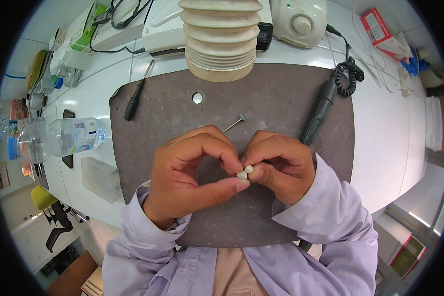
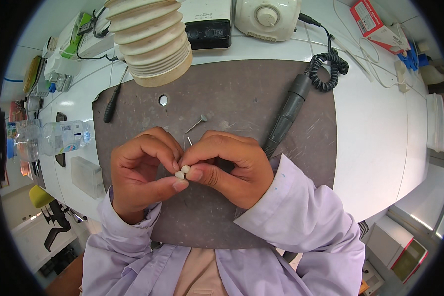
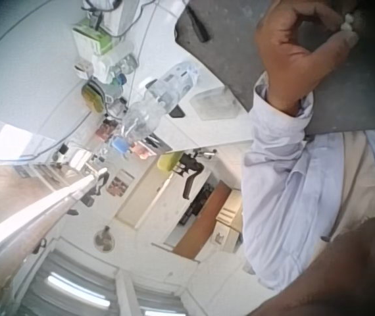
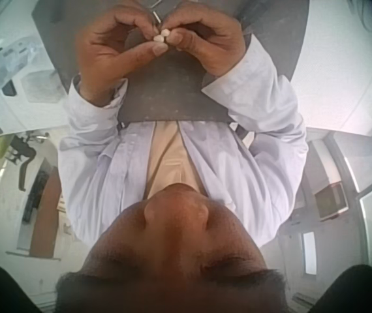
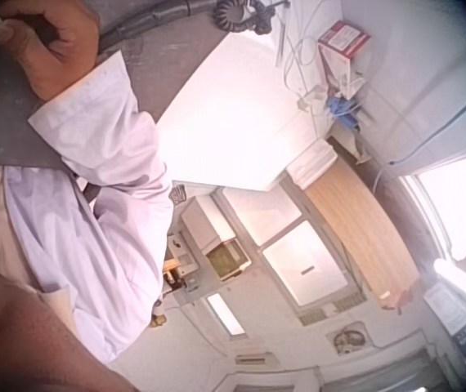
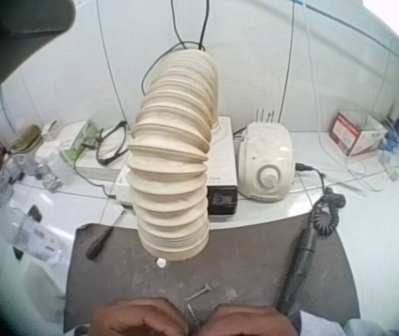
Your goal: The person holds two small dental crown components and uses a handheld rotary tool to polish the surface of one of them.
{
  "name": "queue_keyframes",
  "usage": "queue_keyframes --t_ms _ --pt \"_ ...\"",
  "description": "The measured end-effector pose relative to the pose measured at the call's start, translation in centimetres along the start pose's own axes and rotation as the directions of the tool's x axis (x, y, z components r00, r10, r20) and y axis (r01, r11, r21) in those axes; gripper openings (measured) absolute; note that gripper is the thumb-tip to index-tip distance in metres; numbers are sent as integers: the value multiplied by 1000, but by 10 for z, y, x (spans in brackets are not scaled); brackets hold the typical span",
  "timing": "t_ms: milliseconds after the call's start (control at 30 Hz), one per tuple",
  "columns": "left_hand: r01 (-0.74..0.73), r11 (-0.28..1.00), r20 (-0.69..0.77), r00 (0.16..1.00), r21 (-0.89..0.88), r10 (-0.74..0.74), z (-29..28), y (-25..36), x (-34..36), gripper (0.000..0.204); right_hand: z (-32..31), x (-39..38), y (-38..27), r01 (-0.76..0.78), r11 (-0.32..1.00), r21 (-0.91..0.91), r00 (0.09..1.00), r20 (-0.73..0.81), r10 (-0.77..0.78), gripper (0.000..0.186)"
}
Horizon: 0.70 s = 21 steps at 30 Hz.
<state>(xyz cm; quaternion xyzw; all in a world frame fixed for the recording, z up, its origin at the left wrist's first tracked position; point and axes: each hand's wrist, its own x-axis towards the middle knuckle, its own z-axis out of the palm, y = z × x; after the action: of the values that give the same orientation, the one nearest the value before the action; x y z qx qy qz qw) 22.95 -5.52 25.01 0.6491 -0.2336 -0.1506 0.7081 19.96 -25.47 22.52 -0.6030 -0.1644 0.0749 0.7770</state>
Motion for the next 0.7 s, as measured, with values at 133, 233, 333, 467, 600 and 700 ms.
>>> queue_keyframes --t_ms 133,233,333,467,600,700 --pt "9 1000 -12 1000 17 -9 0 0 0 24 1 0 1 -12 1000 29 1000 -18 12 12" --pt "6 1000 -17 1000 18 -5 -1 1 0 24 1 0 -1 -34 999 39 999 -13 34 12" --pt "3 1000 -19 1000 18 -2 -1 0 0 25 1 0 -2 -43 999 23 999 -9 43 13" --pt "3 1000 -17 1000 22 -2 -1 0 0 25 0 0 -3 -73 997 -5 997 -4 73 13" --pt "3 999 -17 1000 34 -2 -2 -1 0 25 -1 1 -3 -67 997 -25 998 3 67 14" --pt "-4 999 -20 1000 35 5 -2 -2 0 26 -1 1 -4 -64 997 -44 998 9 64 14"
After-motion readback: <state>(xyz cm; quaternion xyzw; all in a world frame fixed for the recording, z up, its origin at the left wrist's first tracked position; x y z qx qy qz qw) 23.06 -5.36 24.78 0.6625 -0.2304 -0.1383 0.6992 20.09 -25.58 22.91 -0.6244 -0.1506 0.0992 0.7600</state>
